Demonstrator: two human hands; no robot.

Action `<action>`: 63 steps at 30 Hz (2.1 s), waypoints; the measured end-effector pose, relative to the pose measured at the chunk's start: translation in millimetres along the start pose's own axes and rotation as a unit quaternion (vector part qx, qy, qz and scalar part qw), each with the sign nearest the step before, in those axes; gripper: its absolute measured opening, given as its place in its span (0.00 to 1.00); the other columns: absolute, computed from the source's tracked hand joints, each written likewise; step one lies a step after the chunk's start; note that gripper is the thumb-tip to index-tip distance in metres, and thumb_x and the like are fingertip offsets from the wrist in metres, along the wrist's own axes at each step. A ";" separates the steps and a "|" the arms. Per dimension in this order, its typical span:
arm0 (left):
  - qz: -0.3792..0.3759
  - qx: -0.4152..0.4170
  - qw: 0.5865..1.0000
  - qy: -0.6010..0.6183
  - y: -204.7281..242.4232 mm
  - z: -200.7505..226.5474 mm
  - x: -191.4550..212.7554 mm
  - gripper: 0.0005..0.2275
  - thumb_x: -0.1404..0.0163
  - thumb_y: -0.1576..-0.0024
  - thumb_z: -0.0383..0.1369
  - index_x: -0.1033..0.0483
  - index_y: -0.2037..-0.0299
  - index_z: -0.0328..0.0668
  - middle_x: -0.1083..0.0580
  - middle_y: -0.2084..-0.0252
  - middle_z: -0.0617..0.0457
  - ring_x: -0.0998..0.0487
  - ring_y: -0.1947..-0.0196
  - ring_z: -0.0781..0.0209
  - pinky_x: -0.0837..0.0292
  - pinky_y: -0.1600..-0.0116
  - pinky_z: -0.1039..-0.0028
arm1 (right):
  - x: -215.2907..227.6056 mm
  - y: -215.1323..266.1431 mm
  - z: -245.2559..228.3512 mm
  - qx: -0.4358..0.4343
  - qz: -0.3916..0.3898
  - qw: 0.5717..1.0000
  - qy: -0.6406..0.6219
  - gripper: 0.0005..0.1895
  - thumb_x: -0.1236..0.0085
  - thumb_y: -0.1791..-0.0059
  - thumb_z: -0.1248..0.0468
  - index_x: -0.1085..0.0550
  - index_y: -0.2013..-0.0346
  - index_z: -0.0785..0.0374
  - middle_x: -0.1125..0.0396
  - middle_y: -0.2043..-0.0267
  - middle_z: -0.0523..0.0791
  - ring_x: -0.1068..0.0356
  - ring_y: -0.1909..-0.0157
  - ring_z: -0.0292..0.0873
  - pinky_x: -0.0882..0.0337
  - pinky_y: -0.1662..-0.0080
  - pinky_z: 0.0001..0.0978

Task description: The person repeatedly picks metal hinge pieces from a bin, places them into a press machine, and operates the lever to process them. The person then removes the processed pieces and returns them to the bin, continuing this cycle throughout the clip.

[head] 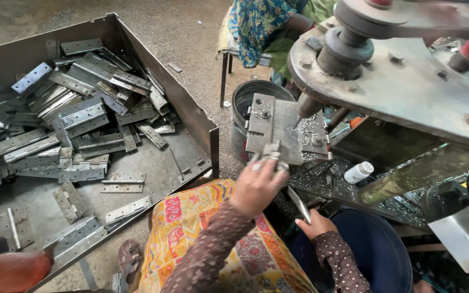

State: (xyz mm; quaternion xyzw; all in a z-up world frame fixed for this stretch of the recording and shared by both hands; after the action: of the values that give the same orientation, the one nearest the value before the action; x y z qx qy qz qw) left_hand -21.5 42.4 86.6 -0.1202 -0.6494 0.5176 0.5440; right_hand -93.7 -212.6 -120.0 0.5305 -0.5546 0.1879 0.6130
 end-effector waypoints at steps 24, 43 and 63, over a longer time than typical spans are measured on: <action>-0.137 0.182 0.973 -0.029 3.1 -24.4 -109.2 0.15 0.52 0.47 0.30 0.22 0.51 0.31 0.27 0.40 0.41 0.28 0.41 0.46 0.40 0.37 0.47 | -93.9 -34.9 47.6 -0.005 0.082 0.997 0.011 0.31 0.46 0.52 0.42 0.32 0.48 0.63 0.25 0.69 0.57 0.23 0.63 0.61 0.24 0.59 0.53; -0.200 0.162 0.964 -0.074 -12.1 -40.6 -150.2 0.08 0.51 0.45 0.29 0.18 0.64 0.37 0.25 0.49 0.39 0.23 0.48 0.46 0.36 0.36 0.52 | -37.2 -0.7 20.8 0.002 0.033 0.999 0.001 0.32 0.42 0.54 0.38 0.28 0.55 0.63 0.25 0.65 0.55 0.24 0.58 0.59 0.25 0.53 0.49; -0.177 0.164 0.969 -0.050 -10.4 -42.8 -143.0 0.07 0.51 0.46 0.29 0.19 0.64 0.37 0.24 0.51 0.43 0.21 0.57 0.50 0.34 0.38 0.54 | -68.1 -36.4 39.5 0.026 0.064 0.997 -0.037 0.29 0.39 0.56 0.41 0.27 0.55 0.61 0.24 0.64 0.55 0.24 0.59 0.59 0.25 0.55 0.50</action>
State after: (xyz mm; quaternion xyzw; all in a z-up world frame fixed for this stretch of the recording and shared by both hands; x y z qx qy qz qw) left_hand 72.6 -41.9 6.2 0.1133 -0.5927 0.5180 0.6063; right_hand -104.3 -235.4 -202.9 0.5161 -0.6049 0.2214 0.5645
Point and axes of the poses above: each hand's wrist, its own y-axis away from the middle knuckle, its own x-axis out of the back of the hand, z = x × y, the point moved 6 cm from there along -y, towards the middle knuckle
